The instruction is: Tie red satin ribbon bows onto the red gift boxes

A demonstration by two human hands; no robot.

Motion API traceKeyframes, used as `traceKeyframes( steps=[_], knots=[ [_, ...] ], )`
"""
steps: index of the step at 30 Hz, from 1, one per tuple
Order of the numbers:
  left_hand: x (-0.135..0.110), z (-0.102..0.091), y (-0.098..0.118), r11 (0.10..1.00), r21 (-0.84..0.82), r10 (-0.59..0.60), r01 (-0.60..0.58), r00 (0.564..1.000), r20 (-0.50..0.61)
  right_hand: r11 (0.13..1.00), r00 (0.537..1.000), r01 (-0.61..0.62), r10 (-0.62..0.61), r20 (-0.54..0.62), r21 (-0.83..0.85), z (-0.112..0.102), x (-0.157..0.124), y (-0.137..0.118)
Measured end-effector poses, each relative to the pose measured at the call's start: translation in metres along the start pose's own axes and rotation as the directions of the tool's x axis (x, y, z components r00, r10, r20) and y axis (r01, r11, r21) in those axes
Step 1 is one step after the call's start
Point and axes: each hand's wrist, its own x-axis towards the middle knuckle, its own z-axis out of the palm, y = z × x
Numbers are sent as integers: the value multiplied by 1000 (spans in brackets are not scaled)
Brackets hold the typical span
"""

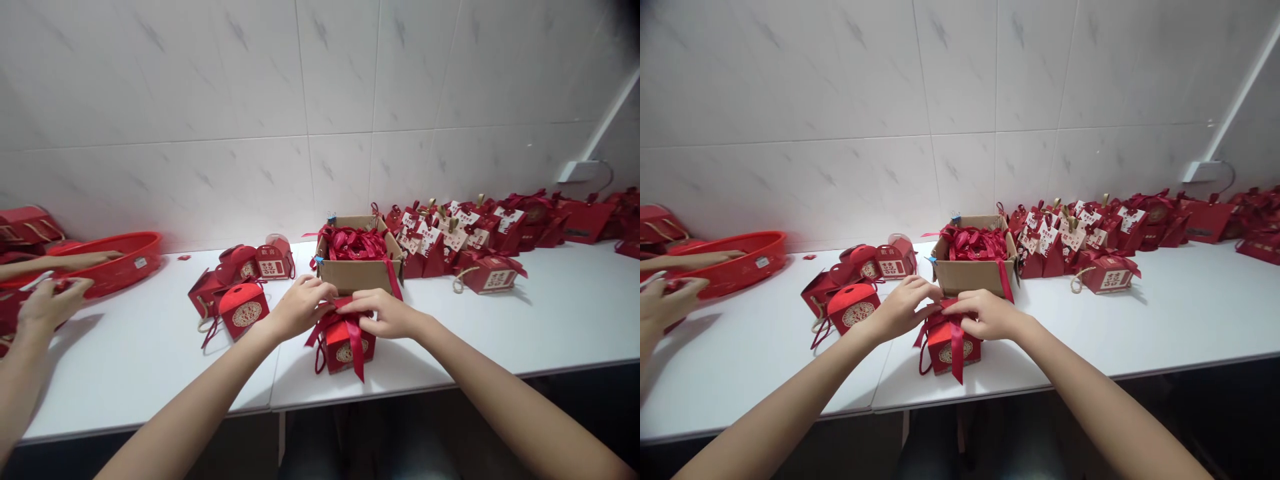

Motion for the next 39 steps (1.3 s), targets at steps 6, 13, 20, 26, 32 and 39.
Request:
traceKeyframes(
  steps=[6,13,20,26,32,39],
  knots=[
    [1,6,-5,991,102,87,-85,996,-18,995,989,37,-22,146,-95,2,2,-7],
    [3,9,-3,972,-226,-51,66,996,71,995,981,59,-44,189,-76,0,3,-6],
    [3,2,-6,844,-481,-75,237,940,333,996,982,64,-53,179,-56,-1,2,-4],
    [4,16,-12,801,-513,-151,307,934,324,996,979,69,-56,196,-59,0,3,-3],
    [1,27,-19,841,-460,-194,286,952,237,994,976,75,-57,209,-76,1,3,-4],
    [0,29,-3,692,-630,-258,352,936,239,1000,994,15,-13,110,-15,0,-3,-8]
  ],
)
